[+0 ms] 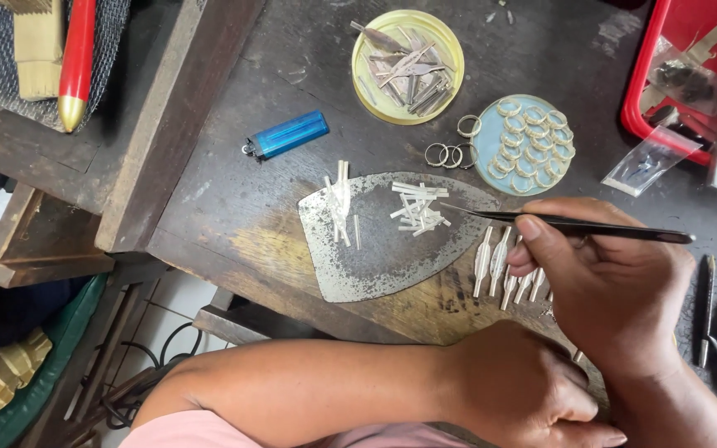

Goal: Applying glue to small metal jewelry components using an applicator and tweezers at a workbench.

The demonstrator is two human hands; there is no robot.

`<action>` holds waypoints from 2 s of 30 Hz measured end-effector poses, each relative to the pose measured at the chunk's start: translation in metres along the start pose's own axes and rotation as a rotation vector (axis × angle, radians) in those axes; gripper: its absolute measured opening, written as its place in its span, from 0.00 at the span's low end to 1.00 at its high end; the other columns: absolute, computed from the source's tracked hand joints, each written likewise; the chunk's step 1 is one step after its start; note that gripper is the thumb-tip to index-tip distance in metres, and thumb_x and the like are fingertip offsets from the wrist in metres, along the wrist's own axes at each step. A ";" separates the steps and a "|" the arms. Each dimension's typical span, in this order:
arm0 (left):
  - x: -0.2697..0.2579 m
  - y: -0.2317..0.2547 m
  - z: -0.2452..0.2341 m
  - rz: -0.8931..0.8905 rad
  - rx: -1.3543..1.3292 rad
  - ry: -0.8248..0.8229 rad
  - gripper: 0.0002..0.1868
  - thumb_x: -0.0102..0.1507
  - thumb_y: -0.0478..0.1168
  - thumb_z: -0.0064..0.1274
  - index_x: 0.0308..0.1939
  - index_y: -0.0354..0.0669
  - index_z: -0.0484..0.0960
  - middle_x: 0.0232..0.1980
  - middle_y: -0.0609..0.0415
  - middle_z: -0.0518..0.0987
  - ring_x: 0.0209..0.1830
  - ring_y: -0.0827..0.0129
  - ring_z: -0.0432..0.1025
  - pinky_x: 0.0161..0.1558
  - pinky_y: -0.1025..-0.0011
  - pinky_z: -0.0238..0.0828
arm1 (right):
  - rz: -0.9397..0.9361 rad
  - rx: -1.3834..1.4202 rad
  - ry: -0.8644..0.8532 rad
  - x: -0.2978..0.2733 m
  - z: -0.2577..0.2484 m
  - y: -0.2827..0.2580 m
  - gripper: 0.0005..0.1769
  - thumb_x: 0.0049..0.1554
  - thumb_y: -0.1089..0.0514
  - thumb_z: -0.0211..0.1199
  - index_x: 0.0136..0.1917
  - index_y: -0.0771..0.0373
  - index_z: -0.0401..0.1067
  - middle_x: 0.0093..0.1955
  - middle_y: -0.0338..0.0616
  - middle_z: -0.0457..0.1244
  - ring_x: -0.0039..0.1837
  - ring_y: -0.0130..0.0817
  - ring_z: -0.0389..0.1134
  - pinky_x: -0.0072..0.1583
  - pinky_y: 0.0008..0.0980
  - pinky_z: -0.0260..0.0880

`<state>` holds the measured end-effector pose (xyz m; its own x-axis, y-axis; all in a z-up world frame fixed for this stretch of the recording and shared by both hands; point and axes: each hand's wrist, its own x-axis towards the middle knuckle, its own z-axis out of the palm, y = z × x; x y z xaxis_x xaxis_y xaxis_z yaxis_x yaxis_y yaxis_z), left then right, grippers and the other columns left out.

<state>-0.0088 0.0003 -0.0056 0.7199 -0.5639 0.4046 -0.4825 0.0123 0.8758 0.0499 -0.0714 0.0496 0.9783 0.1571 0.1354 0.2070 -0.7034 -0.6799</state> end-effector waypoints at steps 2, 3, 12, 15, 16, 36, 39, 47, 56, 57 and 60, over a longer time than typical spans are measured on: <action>0.005 0.007 -0.010 -0.088 -0.066 -0.064 0.25 0.56 0.53 0.24 0.12 0.42 0.62 0.13 0.52 0.66 0.19 0.58 0.64 0.28 0.63 0.55 | 0.037 -0.011 0.031 -0.002 -0.007 -0.003 0.01 0.54 0.67 0.59 0.42 0.68 0.70 0.26 0.38 0.61 0.31 0.19 0.61 0.37 0.16 0.60; 0.007 0.009 -0.014 -0.164 -0.083 -0.010 0.24 0.56 0.53 0.27 0.11 0.44 0.60 0.12 0.55 0.63 0.16 0.62 0.63 0.25 0.66 0.53 | 0.069 0.001 0.044 -0.005 -0.012 -0.003 0.01 0.53 0.68 0.59 0.42 0.69 0.70 0.26 0.40 0.62 0.30 0.20 0.61 0.37 0.16 0.59; 0.011 -0.003 -0.014 -0.690 -1.168 0.247 0.12 0.60 0.34 0.37 0.44 0.31 0.71 0.40 0.42 0.75 0.31 0.61 0.72 0.31 0.76 0.71 | -0.075 0.112 0.386 -0.073 -0.040 0.026 0.03 0.50 0.80 0.53 0.39 0.82 0.61 0.38 0.66 0.59 0.33 0.43 0.64 0.35 0.27 0.65; 0.014 -0.001 -0.011 -0.794 -1.220 0.320 0.21 0.58 0.42 0.43 0.50 0.30 0.69 0.42 0.41 0.74 0.36 0.56 0.73 0.35 0.76 0.72 | -0.227 -0.075 0.418 -0.093 -0.046 0.036 0.04 0.48 0.75 0.57 0.36 0.80 0.63 0.36 0.62 0.61 0.36 0.44 0.66 0.38 0.28 0.66; 0.014 -0.001 -0.011 -0.820 -1.192 0.347 0.23 0.57 0.44 0.45 0.50 0.29 0.69 0.40 0.41 0.75 0.37 0.56 0.73 0.35 0.76 0.72 | -0.323 -0.203 0.386 -0.100 -0.048 0.040 0.05 0.47 0.69 0.59 0.36 0.76 0.65 0.35 0.54 0.63 0.38 0.41 0.67 0.42 0.28 0.66; 0.014 0.003 -0.011 -0.868 -0.748 0.153 0.15 0.57 0.38 0.44 0.42 0.28 0.75 0.32 0.39 0.77 0.31 0.61 0.75 0.29 0.78 0.74 | -0.350 -0.316 0.395 -0.133 -0.042 0.051 0.06 0.49 0.65 0.62 0.40 0.67 0.67 0.36 0.42 0.65 0.40 0.31 0.68 0.37 0.23 0.60; 0.016 0.006 -0.013 -0.849 -0.669 0.126 0.15 0.57 0.38 0.43 0.41 0.28 0.76 0.29 0.41 0.77 0.30 0.64 0.75 0.29 0.78 0.75 | -0.388 -0.370 0.354 -0.134 -0.043 0.053 0.08 0.49 0.63 0.63 0.41 0.66 0.67 0.37 0.41 0.66 0.40 0.28 0.68 0.35 0.22 0.56; 0.016 0.007 -0.010 -0.891 -0.664 0.139 0.14 0.57 0.36 0.43 0.41 0.28 0.76 0.29 0.42 0.77 0.29 0.66 0.75 0.28 0.79 0.75 | -0.445 -0.417 0.268 -0.135 -0.044 0.050 0.11 0.49 0.63 0.65 0.42 0.66 0.66 0.40 0.43 0.66 0.41 0.29 0.68 0.36 0.23 0.58; 0.010 0.009 -0.011 -0.117 0.072 0.082 0.04 0.57 0.32 0.46 0.30 0.36 0.76 0.21 0.55 0.74 0.16 0.76 0.64 0.17 0.78 0.60 | -0.138 -0.270 0.401 -0.144 -0.044 0.070 0.07 0.51 0.65 0.59 0.39 0.73 0.66 0.34 0.47 0.63 0.38 0.40 0.67 0.40 0.28 0.63; 0.010 0.009 -0.010 -0.010 0.177 0.039 0.05 0.58 0.33 0.45 0.30 0.35 0.75 0.27 0.53 0.74 0.21 0.69 0.66 0.24 0.73 0.62 | -0.127 -0.261 0.408 -0.145 -0.043 0.072 0.07 0.51 0.66 0.60 0.38 0.73 0.65 0.34 0.47 0.63 0.38 0.40 0.67 0.40 0.28 0.63; 0.010 0.008 -0.009 0.125 0.317 -0.049 0.06 0.59 0.34 0.46 0.29 0.34 0.75 0.36 0.48 0.75 0.25 0.62 0.65 0.30 0.70 0.63 | -0.151 -0.278 0.398 -0.145 -0.040 0.079 0.07 0.51 0.67 0.61 0.37 0.73 0.64 0.34 0.48 0.63 0.37 0.39 0.66 0.40 0.28 0.63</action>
<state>-0.0013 0.0027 0.0081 0.6247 -0.6130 0.4837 -0.7018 -0.1693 0.6920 -0.0749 -0.1779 0.0051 0.8547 0.0331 0.5181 0.2886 -0.8599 -0.4212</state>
